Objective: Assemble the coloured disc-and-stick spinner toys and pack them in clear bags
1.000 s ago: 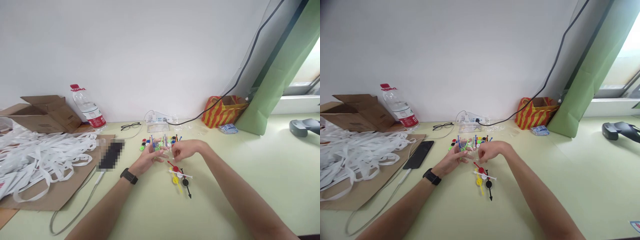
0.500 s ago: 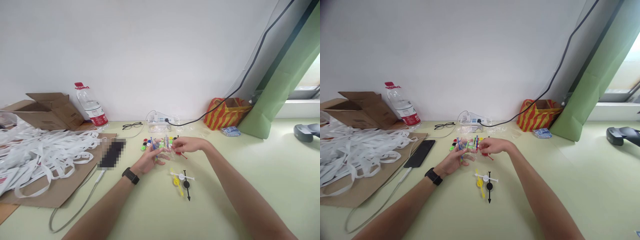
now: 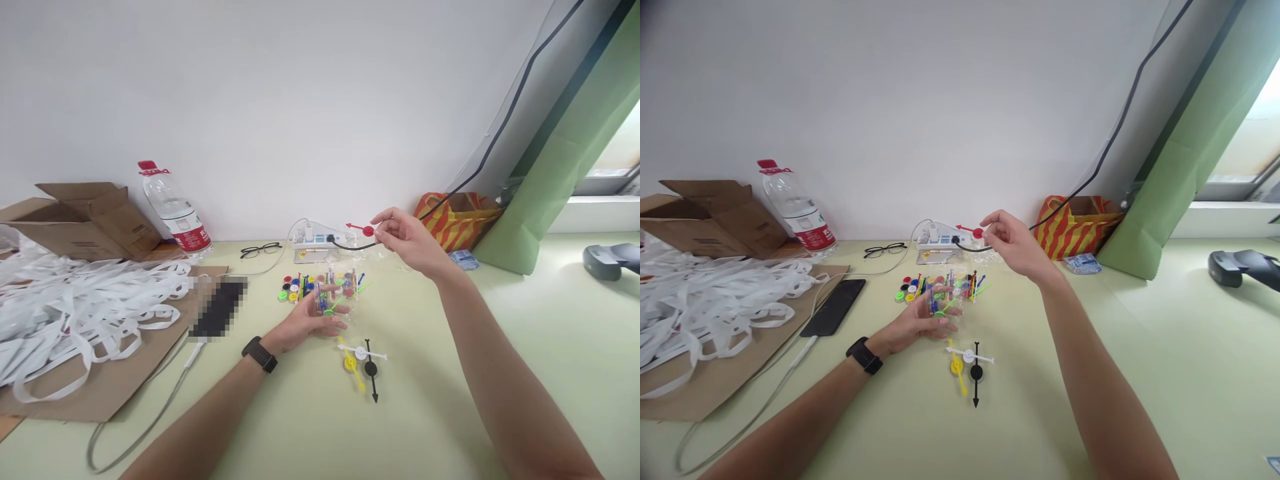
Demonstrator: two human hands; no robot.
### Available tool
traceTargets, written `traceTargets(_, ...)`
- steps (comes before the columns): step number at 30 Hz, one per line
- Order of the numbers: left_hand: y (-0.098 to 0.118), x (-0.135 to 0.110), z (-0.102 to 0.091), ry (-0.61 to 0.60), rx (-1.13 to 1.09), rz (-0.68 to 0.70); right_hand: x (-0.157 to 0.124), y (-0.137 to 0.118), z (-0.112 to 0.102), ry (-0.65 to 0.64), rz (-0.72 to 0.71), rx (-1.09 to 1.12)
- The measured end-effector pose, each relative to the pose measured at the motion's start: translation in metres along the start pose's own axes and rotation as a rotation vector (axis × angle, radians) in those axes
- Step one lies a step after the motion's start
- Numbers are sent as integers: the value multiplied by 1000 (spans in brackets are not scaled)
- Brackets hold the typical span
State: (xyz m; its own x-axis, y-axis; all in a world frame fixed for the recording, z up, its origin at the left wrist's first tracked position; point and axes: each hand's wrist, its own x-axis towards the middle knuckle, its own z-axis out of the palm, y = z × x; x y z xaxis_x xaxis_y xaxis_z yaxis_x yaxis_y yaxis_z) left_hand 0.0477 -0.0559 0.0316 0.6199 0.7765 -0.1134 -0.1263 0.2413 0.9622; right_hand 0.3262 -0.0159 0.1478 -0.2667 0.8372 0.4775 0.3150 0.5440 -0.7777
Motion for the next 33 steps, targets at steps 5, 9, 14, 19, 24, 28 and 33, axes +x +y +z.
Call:
traceTargets(5, 0, 0, 3, 2, 39, -17, -3, -21, 9, 18, -41, 4)
traceTargets(9, 1, -1, 5, -31, 80, -24, -4, -25, 14, -77, -5, 47)
traceTargets(14, 2, -1, 5, -40, 77, -19, -5, -27, 18, -46, -108, -103)
traceTargets(19, 1, -1, 5, -51, 94, -18, -7, -33, 21, 0, -210, -180)
traceTargets(24, -1, 1, 4, -61, 101, -13, -7, -28, 24, -9, -158, -138)
traceTargets(28, -4, 2, 3, -55, 120, -23, -8, -25, 26, -30, -147, -281)
traceTargets(33, -6, 2, 5, -25, 147, -31, -10, -22, 28, -134, -105, -350)
